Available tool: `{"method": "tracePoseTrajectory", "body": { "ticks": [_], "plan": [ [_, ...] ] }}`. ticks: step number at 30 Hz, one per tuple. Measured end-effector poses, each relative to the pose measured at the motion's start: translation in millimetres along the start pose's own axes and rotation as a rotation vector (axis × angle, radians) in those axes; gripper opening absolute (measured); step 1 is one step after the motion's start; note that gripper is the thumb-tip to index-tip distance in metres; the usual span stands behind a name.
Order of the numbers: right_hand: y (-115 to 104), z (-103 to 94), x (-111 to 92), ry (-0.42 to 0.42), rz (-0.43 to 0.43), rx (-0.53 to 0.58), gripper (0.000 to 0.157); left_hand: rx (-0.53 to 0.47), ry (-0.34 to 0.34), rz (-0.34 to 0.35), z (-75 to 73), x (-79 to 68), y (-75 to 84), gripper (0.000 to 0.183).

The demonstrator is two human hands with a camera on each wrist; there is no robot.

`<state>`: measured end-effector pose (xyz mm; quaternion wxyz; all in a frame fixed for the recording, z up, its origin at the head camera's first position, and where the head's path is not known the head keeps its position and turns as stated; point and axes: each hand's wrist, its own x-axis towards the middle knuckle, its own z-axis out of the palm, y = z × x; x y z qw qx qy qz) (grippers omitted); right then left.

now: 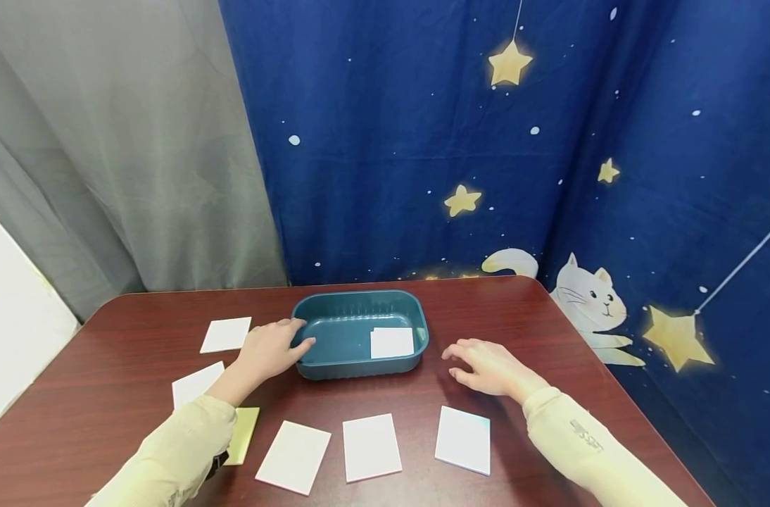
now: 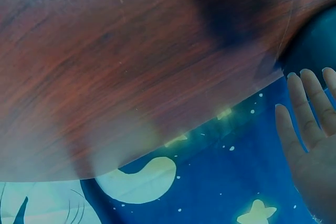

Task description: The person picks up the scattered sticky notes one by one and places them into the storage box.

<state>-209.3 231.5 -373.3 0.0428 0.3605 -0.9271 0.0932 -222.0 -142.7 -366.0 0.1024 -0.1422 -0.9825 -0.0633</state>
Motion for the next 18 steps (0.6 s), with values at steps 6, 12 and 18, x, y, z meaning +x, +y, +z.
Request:
{"method": "tracePoseTrajectory", "body": {
  "ticks": [6,12,18],
  "plan": [
    [-2,3.9,-6,-0.009,-0.024,0.019,0.025,-0.002,0.011,0.005,0.6,-0.4,-0.3,0.047],
    [-4,8.8,-12,0.009,-0.050,0.030,0.025,-0.006,0.014,0.007,0.0,-0.1,-0.2,0.047],
    [-7,12.4,-18,-0.012,-0.039,0.042,0.028,-0.003,0.005,0.003,-0.7,-0.4,-0.4,0.048]
  ]
}}
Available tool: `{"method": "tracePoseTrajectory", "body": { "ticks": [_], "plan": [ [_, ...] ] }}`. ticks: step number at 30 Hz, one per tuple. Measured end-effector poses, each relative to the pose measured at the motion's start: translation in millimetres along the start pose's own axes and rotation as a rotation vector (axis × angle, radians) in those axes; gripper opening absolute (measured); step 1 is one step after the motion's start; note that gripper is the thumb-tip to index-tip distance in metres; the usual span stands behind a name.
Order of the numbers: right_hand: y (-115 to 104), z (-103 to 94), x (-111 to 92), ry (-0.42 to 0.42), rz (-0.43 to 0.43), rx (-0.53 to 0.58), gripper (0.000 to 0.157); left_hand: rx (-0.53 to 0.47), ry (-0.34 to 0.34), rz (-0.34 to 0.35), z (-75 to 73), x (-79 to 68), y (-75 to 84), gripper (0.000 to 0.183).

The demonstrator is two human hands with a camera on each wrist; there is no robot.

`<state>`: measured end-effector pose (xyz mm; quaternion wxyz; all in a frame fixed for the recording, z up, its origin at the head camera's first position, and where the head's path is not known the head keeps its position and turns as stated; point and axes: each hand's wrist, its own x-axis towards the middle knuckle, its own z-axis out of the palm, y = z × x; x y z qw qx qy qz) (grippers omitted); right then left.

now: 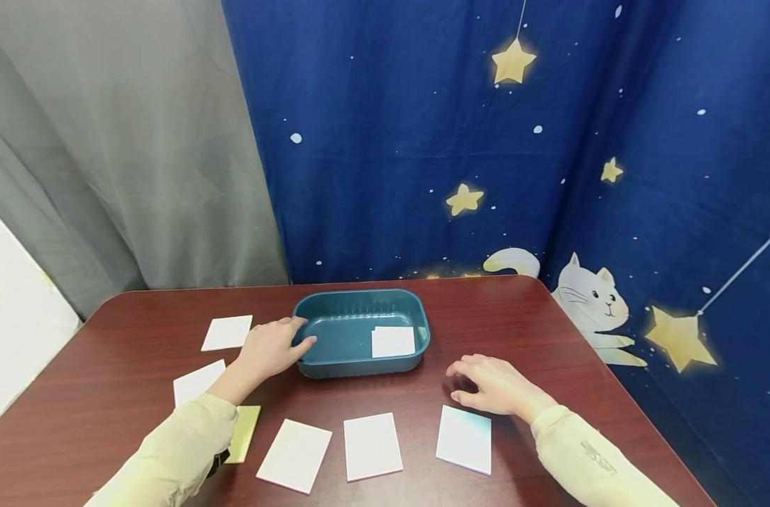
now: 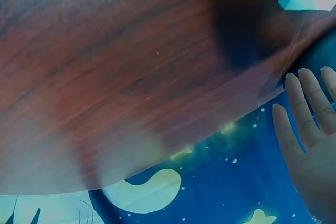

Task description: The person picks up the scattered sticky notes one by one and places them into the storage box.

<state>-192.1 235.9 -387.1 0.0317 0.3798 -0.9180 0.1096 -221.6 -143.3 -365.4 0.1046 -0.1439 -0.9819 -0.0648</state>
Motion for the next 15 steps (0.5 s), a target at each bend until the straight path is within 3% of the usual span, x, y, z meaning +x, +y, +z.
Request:
{"method": "tracePoseTrajectory", "body": {
  "ticks": [15],
  "plan": [
    [-9,9.3,-13,0.009,-0.008,-0.011,0.032,-0.008,-0.004,-0.004,-0.8,-0.3,0.5,0.048]
  ]
}}
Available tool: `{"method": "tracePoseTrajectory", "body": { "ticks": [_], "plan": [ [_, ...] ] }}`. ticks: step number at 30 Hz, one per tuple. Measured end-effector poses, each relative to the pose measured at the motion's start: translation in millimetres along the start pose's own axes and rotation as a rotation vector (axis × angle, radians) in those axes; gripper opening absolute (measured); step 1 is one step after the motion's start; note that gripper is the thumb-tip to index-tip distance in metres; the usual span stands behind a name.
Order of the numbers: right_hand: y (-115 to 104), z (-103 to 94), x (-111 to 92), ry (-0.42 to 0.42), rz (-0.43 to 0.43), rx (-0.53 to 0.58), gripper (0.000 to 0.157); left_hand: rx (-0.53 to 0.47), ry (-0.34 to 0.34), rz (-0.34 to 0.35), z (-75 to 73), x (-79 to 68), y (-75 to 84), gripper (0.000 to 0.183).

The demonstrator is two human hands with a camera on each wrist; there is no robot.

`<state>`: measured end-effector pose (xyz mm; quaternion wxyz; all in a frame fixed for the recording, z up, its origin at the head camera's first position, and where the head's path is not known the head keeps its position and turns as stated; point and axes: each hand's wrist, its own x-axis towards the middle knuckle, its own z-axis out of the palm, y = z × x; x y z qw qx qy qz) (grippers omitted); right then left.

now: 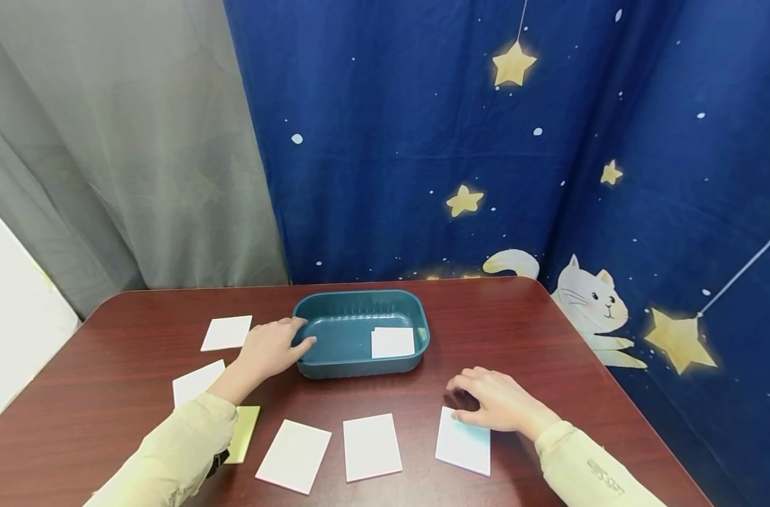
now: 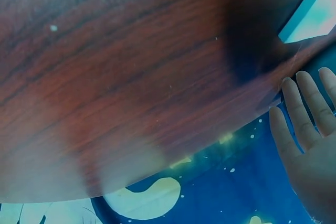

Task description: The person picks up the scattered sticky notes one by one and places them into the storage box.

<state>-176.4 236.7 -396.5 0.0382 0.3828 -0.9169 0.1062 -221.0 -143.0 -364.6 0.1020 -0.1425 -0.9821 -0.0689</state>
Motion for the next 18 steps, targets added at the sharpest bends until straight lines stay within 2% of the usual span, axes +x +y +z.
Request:
{"method": "tracePoseTrajectory", "body": {
  "ticks": [8,18],
  "plan": [
    [-5,3.3,-7,-0.023,0.034,0.006,0.039,-0.002,-0.001,-0.002,0.1,0.8,0.3,0.048],
    [-10,7.7,-11,-0.024,0.016,0.006,0.043,0.005,-0.007,-0.001,0.4,1.1,-0.5,0.049]
  ]
}}
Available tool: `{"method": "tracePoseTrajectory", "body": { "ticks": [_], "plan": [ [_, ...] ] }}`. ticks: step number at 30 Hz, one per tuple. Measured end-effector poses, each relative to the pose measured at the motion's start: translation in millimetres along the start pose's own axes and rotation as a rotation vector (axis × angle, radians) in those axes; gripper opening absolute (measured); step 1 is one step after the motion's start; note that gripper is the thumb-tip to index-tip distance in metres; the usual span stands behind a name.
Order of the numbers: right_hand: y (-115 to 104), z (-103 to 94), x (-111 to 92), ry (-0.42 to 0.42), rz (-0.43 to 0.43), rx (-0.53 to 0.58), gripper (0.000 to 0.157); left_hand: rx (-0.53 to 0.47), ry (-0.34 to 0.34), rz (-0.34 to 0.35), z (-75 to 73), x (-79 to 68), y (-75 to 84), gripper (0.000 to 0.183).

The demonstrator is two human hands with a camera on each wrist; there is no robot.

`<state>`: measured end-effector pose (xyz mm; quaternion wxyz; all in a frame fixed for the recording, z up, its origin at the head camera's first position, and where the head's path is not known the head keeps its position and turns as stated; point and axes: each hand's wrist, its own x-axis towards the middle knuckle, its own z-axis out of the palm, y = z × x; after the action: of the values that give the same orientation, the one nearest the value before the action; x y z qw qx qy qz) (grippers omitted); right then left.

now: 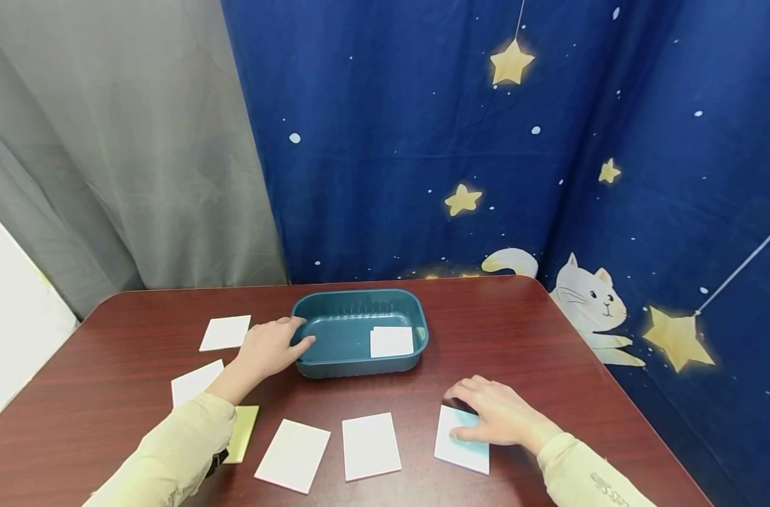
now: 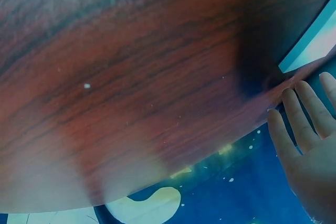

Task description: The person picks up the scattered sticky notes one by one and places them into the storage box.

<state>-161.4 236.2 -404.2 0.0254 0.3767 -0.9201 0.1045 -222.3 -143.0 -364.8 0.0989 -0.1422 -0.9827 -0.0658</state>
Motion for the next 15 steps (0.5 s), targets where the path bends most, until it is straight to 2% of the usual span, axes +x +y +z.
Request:
{"method": "tracePoseTrajectory", "body": {
  "ticks": [15],
  "plan": [
    [-6.5,7.1,-5.9,0.022,0.007,-0.048,0.054,0.001,0.014,0.005,1.0,-1.0,-0.4,0.048]
  ]
}}
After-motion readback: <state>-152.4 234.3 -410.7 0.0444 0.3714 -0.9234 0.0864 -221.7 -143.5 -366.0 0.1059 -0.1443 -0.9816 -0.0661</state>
